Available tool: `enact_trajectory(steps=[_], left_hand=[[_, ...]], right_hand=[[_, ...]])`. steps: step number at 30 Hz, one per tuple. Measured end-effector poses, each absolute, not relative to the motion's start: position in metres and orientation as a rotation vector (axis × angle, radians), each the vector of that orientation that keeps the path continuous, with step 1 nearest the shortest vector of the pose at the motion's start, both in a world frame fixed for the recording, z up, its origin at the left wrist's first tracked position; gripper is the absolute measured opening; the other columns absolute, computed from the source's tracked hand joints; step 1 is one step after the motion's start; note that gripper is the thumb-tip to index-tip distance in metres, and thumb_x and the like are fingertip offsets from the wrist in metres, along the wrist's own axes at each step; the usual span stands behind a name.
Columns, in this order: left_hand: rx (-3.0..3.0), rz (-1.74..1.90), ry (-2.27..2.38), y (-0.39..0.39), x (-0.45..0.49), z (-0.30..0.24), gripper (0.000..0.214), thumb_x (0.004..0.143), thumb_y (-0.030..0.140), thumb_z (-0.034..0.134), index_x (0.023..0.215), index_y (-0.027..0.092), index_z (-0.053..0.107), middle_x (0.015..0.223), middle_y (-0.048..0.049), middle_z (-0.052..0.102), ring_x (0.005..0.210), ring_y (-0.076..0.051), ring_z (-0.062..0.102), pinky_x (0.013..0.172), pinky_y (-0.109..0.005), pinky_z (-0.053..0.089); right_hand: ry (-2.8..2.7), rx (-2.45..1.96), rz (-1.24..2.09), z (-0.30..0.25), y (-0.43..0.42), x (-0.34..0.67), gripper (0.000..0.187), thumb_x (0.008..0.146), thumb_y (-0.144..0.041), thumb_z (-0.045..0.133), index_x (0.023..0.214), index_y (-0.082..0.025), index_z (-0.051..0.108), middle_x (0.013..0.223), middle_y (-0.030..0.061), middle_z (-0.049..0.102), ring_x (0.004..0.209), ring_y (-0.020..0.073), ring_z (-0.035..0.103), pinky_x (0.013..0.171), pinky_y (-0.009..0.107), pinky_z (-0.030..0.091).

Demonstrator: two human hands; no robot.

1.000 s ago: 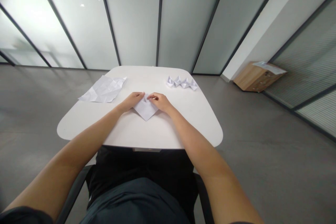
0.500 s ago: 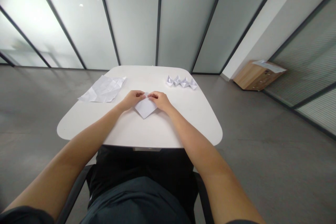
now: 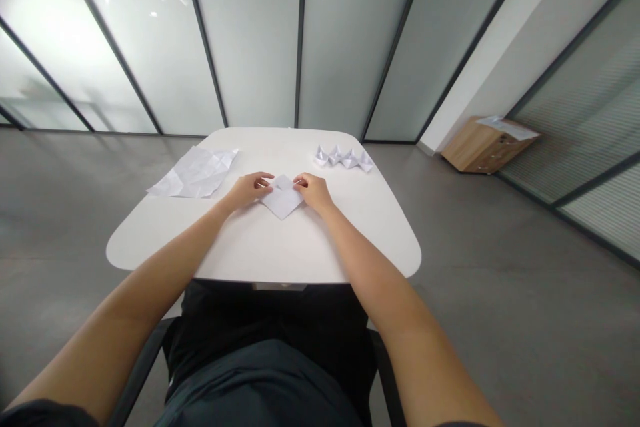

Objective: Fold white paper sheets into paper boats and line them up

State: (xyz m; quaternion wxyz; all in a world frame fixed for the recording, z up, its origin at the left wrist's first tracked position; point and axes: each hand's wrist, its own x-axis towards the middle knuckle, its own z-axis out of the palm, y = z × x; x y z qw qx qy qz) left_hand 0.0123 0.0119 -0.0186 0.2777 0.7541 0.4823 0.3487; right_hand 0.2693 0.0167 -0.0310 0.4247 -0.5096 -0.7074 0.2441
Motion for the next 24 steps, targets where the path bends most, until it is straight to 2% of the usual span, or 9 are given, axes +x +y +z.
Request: enact_trajectory(steps=[6,10,13,16,20,24], left_hand=[[2.128,0.748,1.283,0.016,0.004,-0.020,0.057,0.075,0.030,0.078,0.131,0.022,0.072,0.113,-0.0064,0.079,0.088,-0.019,0.073,0.086,-0.030,0.055],[2.207,0.710,1.349,0.016,0.007,-0.018,0.049,0.076,0.029,0.077,0.125,0.021,0.076,0.107,-0.0065,0.079,0.086,-0.020,0.072,0.087,-0.031,0.055],[2.240,0.699,1.394,0.018,0.005,-0.017,0.047,0.078,0.030,0.076,0.124,0.021,0.076,0.099,-0.0057,0.079,0.082,-0.020,0.071,0.085,-0.031,0.054],[2.252,0.695,1.419,0.020,-0.002,-0.017,0.042,0.078,0.030,0.076,0.119,0.021,0.078,0.093,-0.0045,0.078,0.080,-0.020,0.070,0.082,-0.030,0.053],[2.237,0.733,1.430,0.023,-0.010,-0.017,0.030,0.076,0.028,0.077,0.106,0.022,0.078,0.091,-0.0037,0.077,0.079,-0.020,0.069,0.080,-0.028,0.051],[2.233,0.774,1.359,0.025,-0.014,-0.019,0.030,0.078,0.024,0.073,0.107,0.024,0.077,0.090,-0.0023,0.076,0.076,-0.019,0.068,0.077,-0.028,0.050]], right_hand=[[-1.949,-1.356,0.400,-0.039,0.024,0.272,0.015,0.089,-0.017,0.072,0.102,-0.024,0.077,0.099,0.0043,0.081,0.090,0.0202,0.073,0.088,0.034,0.053],[-2.074,-1.385,0.296,-0.034,0.020,0.270,0.022,0.091,-0.018,0.073,0.112,-0.023,0.078,0.109,0.0076,0.080,0.091,0.0204,0.072,0.090,0.033,0.052],[-2.106,-1.392,0.284,-0.030,0.019,0.273,0.024,0.092,-0.021,0.073,0.116,-0.021,0.078,0.109,0.0091,0.079,0.089,0.0207,0.071,0.092,0.034,0.052],[-2.124,-1.379,0.366,-0.030,0.019,0.280,0.024,0.090,-0.020,0.075,0.114,-0.022,0.080,0.104,0.0070,0.080,0.087,0.0202,0.071,0.092,0.034,0.053],[-2.109,-1.359,0.436,-0.031,0.021,0.286,0.026,0.085,-0.011,0.074,0.108,-0.022,0.081,0.101,0.0053,0.080,0.084,0.0184,0.070,0.087,0.032,0.053],[-2.103,-1.343,0.437,-0.031,0.022,0.287,0.017,0.083,-0.010,0.073,0.094,-0.022,0.080,0.091,0.0030,0.078,0.081,0.0178,0.068,0.082,0.030,0.052]])
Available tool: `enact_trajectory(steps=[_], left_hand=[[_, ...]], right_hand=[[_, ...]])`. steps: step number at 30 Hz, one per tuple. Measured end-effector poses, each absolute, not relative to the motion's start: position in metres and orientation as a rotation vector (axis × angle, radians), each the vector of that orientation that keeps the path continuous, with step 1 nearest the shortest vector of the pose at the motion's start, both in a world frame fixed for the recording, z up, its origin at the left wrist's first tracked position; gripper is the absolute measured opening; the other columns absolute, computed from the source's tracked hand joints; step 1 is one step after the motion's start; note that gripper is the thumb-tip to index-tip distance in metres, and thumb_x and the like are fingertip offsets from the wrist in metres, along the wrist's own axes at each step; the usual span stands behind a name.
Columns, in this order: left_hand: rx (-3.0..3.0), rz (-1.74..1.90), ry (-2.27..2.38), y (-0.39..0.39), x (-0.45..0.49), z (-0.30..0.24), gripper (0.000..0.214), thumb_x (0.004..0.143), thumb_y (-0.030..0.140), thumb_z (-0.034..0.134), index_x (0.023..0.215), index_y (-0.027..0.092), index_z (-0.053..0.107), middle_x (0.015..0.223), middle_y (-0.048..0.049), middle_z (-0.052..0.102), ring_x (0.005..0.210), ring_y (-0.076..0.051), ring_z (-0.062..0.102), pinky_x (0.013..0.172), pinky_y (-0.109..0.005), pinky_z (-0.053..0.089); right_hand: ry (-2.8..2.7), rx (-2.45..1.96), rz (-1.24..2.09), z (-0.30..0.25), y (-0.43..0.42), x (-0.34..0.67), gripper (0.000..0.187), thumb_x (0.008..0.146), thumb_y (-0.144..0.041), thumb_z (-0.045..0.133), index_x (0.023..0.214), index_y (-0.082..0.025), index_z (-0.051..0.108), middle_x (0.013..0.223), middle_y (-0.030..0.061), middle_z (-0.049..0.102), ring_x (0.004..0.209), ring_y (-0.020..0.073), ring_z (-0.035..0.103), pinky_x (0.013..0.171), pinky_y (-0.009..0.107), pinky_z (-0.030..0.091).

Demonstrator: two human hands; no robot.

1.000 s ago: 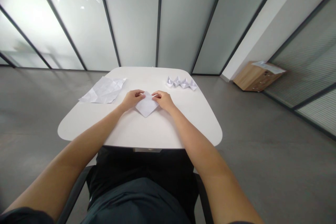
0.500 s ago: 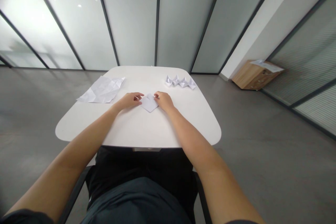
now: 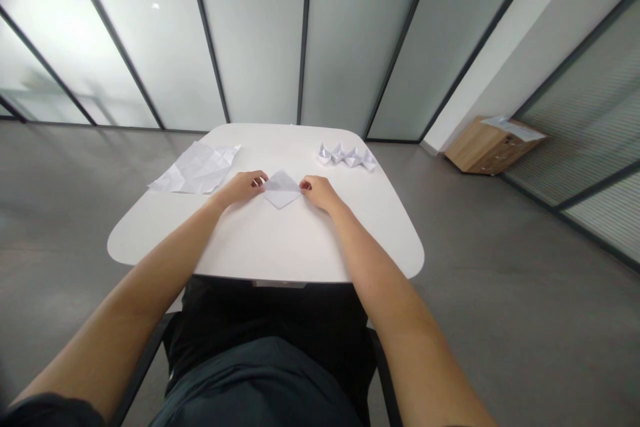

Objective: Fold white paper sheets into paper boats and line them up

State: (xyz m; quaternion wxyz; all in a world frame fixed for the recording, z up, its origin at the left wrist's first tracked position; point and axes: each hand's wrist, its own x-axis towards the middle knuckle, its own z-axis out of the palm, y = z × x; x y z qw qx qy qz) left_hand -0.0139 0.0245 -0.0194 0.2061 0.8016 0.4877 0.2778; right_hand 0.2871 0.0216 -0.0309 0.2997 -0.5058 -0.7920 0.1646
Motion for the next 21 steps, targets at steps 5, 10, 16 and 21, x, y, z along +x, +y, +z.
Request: enact_trajectory(steps=[5,10,16,21], left_hand=[[2.321,0.720,1.291,0.026,-0.018,-0.020,0.022,0.081,0.023,0.067,0.098,0.024,0.080,0.091,-0.0023,0.078,0.082,-0.019,0.069,0.080,-0.027,0.051],[2.392,0.645,1.276,0.027,-0.020,-0.018,0.025,0.081,0.020,0.062,0.095,0.024,0.082,0.096,-0.0031,0.080,0.089,-0.020,0.071,0.085,-0.027,0.052],[2.538,0.497,1.376,0.021,-0.014,-0.009,0.030,0.078,0.018,0.061,0.092,0.026,0.086,0.099,-0.0033,0.082,0.092,-0.023,0.072,0.092,-0.028,0.051],[2.692,0.442,1.509,0.003,0.003,-0.001,0.027,0.090,0.035,0.061,0.095,0.020,0.084,0.099,-0.0091,0.080,0.093,-0.026,0.072,0.087,-0.032,0.051]], right_hand=[[-2.143,-1.298,0.456,-0.029,0.020,0.290,0.015,0.084,-0.011,0.071,0.089,-0.022,0.079,0.089,0.0019,0.077,0.079,0.0173,0.066,0.077,0.028,0.049],[-2.212,-1.318,0.453,-0.024,0.016,0.293,0.022,0.082,-0.007,0.066,0.088,-0.022,0.080,0.086,0.0015,0.076,0.078,0.0174,0.066,0.076,0.028,0.048],[-2.320,-1.344,0.290,-0.018,0.013,0.289,0.025,0.080,-0.004,0.064,0.083,-0.022,0.082,0.094,0.0050,0.078,0.084,0.0199,0.067,0.082,0.030,0.048],[-2.418,-1.409,0.079,-0.008,0.002,0.280,0.016,0.089,-0.015,0.067,0.092,-0.023,0.081,0.098,0.0068,0.078,0.089,0.0220,0.067,0.082,0.030,0.046]])
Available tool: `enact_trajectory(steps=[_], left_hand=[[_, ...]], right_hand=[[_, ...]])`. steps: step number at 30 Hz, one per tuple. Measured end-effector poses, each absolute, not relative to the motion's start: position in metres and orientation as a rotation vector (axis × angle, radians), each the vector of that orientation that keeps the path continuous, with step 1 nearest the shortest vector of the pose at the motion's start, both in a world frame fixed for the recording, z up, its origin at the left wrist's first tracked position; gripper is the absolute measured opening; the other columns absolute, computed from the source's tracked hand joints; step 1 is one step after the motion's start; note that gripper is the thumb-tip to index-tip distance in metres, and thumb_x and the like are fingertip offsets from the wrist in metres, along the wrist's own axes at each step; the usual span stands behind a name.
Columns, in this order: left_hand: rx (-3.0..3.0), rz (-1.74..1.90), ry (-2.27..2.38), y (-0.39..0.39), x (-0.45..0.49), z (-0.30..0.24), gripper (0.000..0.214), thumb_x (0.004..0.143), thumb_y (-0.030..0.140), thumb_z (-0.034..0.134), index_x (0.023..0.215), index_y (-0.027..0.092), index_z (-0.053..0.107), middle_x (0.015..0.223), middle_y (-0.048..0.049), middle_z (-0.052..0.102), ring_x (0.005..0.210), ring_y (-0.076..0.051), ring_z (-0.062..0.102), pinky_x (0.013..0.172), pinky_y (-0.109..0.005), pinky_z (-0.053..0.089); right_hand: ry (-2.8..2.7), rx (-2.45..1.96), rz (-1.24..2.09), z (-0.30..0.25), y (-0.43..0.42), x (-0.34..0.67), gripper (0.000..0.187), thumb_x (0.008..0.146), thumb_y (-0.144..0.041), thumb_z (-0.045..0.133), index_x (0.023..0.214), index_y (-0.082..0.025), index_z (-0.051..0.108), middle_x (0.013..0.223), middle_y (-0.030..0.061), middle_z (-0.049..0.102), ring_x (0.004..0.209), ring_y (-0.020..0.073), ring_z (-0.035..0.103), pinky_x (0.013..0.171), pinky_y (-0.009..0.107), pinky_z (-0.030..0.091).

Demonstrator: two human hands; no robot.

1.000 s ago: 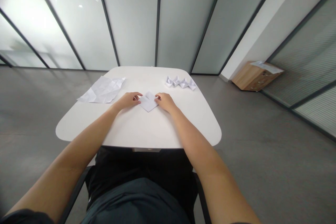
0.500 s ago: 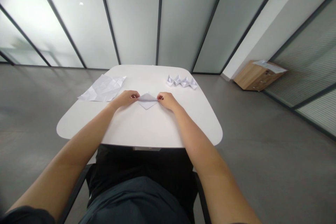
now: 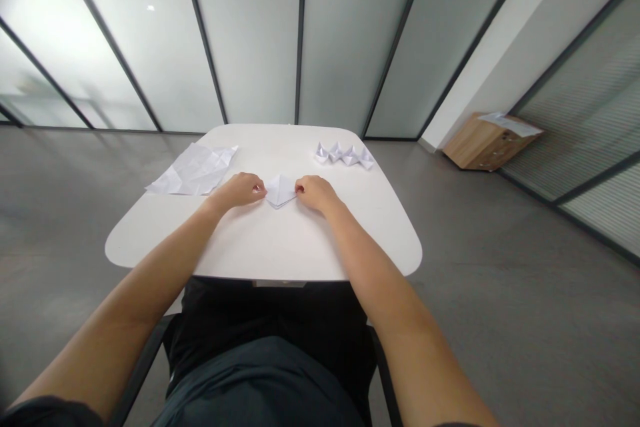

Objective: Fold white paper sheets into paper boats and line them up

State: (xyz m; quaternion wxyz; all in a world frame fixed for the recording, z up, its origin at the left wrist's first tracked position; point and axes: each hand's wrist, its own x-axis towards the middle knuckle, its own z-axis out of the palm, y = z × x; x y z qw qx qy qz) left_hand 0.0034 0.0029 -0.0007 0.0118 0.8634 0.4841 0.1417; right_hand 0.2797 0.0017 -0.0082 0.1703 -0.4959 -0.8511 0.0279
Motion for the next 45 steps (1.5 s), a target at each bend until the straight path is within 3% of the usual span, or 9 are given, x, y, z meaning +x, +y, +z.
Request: enact_trajectory(steps=[5,11,15,19,27,33,39,45], left_hand=[[2.816,0.390,1.468,-0.004,0.015,0.000,0.025,0.091,0.042,0.069,0.096,0.019,0.078,0.100,-0.0089,0.077,0.090,-0.024,0.071,0.083,-0.031,0.050],[2.817,0.413,1.274,0.000,0.013,-0.003,0.026,0.099,0.035,0.060,0.112,0.026,0.080,0.111,-0.0056,0.077,0.098,-0.020,0.071,0.087,-0.027,0.049],[2.841,0.405,1.205,0.003,0.009,-0.005,0.029,0.100,0.036,0.057,0.113,0.028,0.082,0.116,-0.0051,0.077,0.101,-0.020,0.071,0.089,-0.027,0.049],[2.815,0.388,1.160,0.009,0.004,-0.008,0.031,0.099,0.037,0.059,0.116,0.026,0.082,0.120,-0.0059,0.077,0.106,-0.021,0.071,0.094,-0.028,0.049],[2.675,0.400,1.024,0.021,-0.010,-0.009,0.033,0.093,0.041,0.069,0.120,0.025,0.081,0.127,-0.0051,0.077,0.117,-0.022,0.069,0.102,-0.027,0.048],[2.540,0.456,1.175,0.021,-0.010,-0.012,0.038,0.085,0.043,0.078,0.117,0.024,0.081,0.116,-0.0048,0.080,0.103,-0.022,0.073,0.093,-0.028,0.052],[2.459,0.550,1.150,0.012,-0.010,-0.007,0.031,0.095,0.044,0.064,0.112,0.026,0.081,0.108,-0.0004,0.081,0.097,-0.019,0.073,0.090,-0.026,0.050],[2.535,0.611,1.196,0.009,-0.006,-0.006,0.043,0.102,0.050,0.049,0.112,0.023,0.080,0.108,-0.0041,0.082,0.097,-0.022,0.072,0.089,-0.028,0.049]], right_hand=[[-2.465,-1.426,-0.017,-0.004,-0.006,0.272,0.017,0.096,-0.037,0.071,0.093,-0.021,0.077,0.099,0.0065,0.076,0.088,0.0207,0.067,0.079,0.029,0.045],[-2.484,-1.365,0.059,-0.011,0.000,0.270,0.014,0.098,-0.031,0.072,0.105,-0.022,0.080,0.103,0.0067,0.077,0.095,0.0205,0.068,0.087,0.029,0.047],[-2.534,-1.284,0.049,-0.015,0.006,0.269,0.016,0.098,-0.025,0.070,0.109,-0.023,0.082,0.109,0.0082,0.078,0.104,0.0225,0.069,0.097,0.031,0.047],[-2.554,-1.192,0.104,-0.019,0.012,0.271,0.018,0.097,-0.020,0.069,0.107,-0.022,0.085,0.109,0.0080,0.079,0.104,0.0225,0.071,0.098,0.031,0.048],[-2.528,-1.108,0.275,-0.019,0.016,0.283,0.024,0.089,-0.031,0.081,0.111,-0.022,0.085,0.110,0.0088,0.079,0.099,0.0230,0.073,0.091,0.030,0.052],[-2.480,-1.084,0.322,-0.022,0.015,0.283,0.032,0.085,-0.037,0.085,0.112,-0.020,0.085,0.111,0.0102,0.077,0.099,0.0238,0.072,0.090,0.031,0.052],[-2.487,-1.086,0.274,-0.023,0.013,0.283,0.038,0.086,-0.045,0.084,0.115,-0.019,0.083,0.110,0.0103,0.075,0.098,0.0231,0.069,0.091,0.030,0.051],[-2.489,-1.137,0.138,-0.024,0.012,0.278,0.023,0.098,-0.020,0.063,0.112,-0.017,0.081,0.106,0.0104,0.076,0.098,0.0212,0.067,0.093,0.029,0.046]])
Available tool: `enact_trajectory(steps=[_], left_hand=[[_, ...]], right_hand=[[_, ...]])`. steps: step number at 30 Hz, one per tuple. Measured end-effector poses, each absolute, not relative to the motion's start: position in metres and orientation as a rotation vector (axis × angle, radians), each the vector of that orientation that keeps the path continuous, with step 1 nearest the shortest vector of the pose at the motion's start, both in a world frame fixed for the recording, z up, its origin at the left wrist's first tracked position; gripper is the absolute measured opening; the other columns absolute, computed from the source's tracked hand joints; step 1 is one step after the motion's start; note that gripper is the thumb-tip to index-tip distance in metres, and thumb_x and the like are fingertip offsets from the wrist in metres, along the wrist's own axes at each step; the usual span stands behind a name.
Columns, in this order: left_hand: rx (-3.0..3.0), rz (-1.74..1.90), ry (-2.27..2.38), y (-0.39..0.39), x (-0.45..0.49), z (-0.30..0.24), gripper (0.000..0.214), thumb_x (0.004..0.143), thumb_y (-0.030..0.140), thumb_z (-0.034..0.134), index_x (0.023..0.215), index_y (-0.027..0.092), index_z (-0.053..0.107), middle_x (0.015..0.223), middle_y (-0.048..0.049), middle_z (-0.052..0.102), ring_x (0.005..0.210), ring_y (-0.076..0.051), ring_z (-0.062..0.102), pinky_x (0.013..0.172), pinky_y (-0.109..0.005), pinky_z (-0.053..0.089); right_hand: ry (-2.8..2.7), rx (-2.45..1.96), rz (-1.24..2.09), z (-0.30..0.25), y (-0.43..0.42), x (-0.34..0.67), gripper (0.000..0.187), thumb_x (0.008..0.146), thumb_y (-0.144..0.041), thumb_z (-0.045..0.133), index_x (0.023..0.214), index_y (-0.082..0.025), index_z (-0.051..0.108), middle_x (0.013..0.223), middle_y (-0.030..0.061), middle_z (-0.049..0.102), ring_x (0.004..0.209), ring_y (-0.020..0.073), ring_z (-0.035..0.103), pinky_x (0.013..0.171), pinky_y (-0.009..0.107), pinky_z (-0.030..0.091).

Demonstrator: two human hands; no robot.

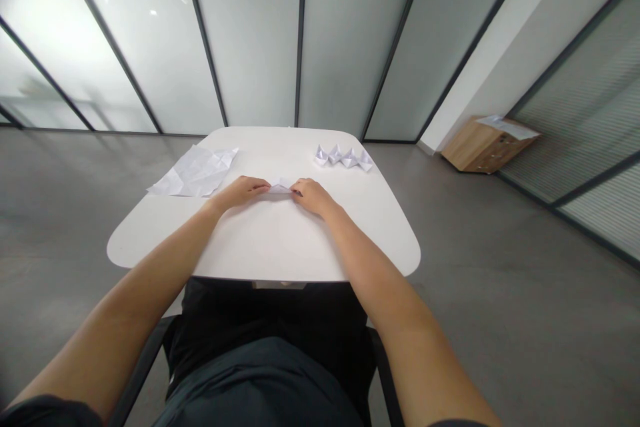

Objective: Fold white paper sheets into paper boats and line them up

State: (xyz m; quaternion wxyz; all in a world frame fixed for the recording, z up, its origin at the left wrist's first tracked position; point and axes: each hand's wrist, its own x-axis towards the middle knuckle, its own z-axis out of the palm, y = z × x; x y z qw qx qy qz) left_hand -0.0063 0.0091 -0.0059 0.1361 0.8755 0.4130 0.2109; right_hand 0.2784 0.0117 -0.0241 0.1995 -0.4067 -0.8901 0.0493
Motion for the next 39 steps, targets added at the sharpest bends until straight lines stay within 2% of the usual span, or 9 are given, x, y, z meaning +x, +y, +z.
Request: enact_trajectory(steps=[2,6,11,16,22,29,35,39], left_hand=[[2.535,0.611,1.209,0.010,-0.005,-0.007,0.044,0.100,0.054,0.051,0.112,0.023,0.080,0.104,-0.0044,0.082,0.092,-0.022,0.072,0.085,-0.027,0.049],[2.522,0.653,1.192,0.013,-0.006,-0.009,0.045,0.090,0.057,0.066,0.116,0.023,0.079,0.101,-0.0034,0.081,0.090,-0.022,0.072,0.082,-0.027,0.050],[2.372,0.840,1.240,0.014,-0.007,-0.010,0.042,0.095,0.052,0.059,0.116,0.021,0.079,0.095,-0.0037,0.081,0.086,-0.021,0.071,0.082,-0.027,0.052],[2.126,0.941,1.131,0.016,-0.006,-0.013,0.047,0.090,0.054,0.066,0.116,0.017,0.079,0.098,-0.0061,0.080,0.089,-0.022,0.072,0.081,-0.029,0.056],[1.852,1.047,0.984,0.020,-0.004,-0.014,0.056,0.084,0.056,0.075,0.121,0.013,0.078,0.103,-0.0102,0.081,0.094,-0.026,0.075,0.085,-0.035,0.061],[1.837,1.142,1.019,0.019,-0.004,-0.007,0.057,0.083,0.059,0.076,0.118,0.013,0.080,0.103,-0.0108,0.081,0.093,-0.026,0.075,0.088,-0.037,0.061],[1.807,1.046,1.009,0.018,-0.006,-0.010,0.061,0.082,0.060,0.076,0.120,0.012,0.079,0.104,-0.0112,0.081,0.094,-0.025,0.074,0.086,-0.036,0.061],[1.980,0.865,1.105,0.024,-0.014,-0.019,0.050,0.087,0.052,0.070,0.119,0.017,0.080,0.106,-0.0079,0.081,0.094,-0.023,0.074,0.083,-0.032,0.059]], right_hand=[[-2.448,-1.168,0.136,-0.024,0.012,0.277,0.022,0.099,-0.018,0.059,0.105,-0.017,0.081,0.099,0.0096,0.076,0.093,0.0210,0.067,0.088,0.029,0.045],[-2.280,-1.204,0.197,-0.024,0.014,0.277,0.019,0.100,-0.023,0.060,0.097,-0.019,0.079,0.093,0.0060,0.077,0.084,0.0189,0.065,0.080,0.028,0.045],[-2.096,-1.186,0.328,-0.021,0.014,0.278,0.018,0.097,-0.028,0.063,0.099,-0.019,0.079,0.093,0.0045,0.079,0.082,0.0188,0.067,0.079,0.028,0.049],[-1.914,-1.085,0.450,-0.020,0.015,0.280,0.021,0.092,-0.033,0.068,0.102,-0.019,0.081,0.100,0.0057,0.081,0.088,0.0209,0.072,0.085,0.031,0.054],[-1.700,-1.055,0.675,-0.017,0.013,0.279,0.030,0.085,-0.042,0.073,0.102,-0.018,0.082,0.090,0.0039,0.080,0.066,0.0161,0.067,0.065,0.028,0.056],[-1.604,-1.019,0.761,-0.009,0.010,0.275,0.038,0.080,-0.050,0.078,0.099,-0.018,0.082,0.086,0.0042,0.079,0.061,0.0142,0.064,0.059,0.027,0.056],[-1.609,-1.079,0.864,-0.016,0.015,0.277,0.031,0.082,-0.043,0.079,0.100,-0.018,0.083,0.089,0.0046,0.080,0.060,0.0133,0.065,0.060,0.026,0.058],[-1.728,-1.245,0.899,-0.024,0.017,0.281,0.020,0.087,-0.028,0.074,0.103,-0.019,0.083,0.093,0.0043,0.082,0.064,0.0145,0.069,0.067,0.028,0.060]])
